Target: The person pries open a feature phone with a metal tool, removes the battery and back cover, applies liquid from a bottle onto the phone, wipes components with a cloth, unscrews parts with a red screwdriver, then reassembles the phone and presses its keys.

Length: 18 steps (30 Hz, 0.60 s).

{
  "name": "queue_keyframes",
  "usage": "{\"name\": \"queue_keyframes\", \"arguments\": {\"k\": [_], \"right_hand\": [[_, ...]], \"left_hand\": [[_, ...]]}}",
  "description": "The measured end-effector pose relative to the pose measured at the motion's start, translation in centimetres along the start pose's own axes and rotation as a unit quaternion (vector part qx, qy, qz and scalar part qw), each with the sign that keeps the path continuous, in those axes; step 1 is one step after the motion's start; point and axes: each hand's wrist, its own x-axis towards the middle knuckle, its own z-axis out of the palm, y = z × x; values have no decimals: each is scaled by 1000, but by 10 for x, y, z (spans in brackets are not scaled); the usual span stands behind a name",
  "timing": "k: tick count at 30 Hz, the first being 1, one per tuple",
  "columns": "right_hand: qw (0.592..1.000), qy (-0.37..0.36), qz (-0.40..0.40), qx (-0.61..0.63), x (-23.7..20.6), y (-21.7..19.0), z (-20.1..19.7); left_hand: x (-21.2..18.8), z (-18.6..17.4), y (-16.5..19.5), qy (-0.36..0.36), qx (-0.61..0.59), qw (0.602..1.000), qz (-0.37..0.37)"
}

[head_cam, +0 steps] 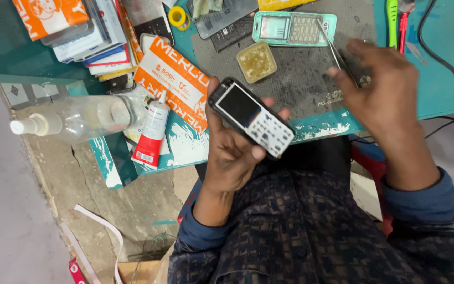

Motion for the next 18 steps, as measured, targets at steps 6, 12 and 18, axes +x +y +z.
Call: {"name": "queue_keyframes", "arguments": {"k": [6,12,18], "right_hand": [[998,-27,58,-25,-3,-15,-2],[870,96,94,475,-44,-34,-31],[864,33,69,497,-53,-61,-35]], "left_hand": [[-10,-5,6,-46,-16,999,-13],[-10,-12,7,-85,-17,996,-25],[-8,-6,7,-80,-13,996,-32]]}}
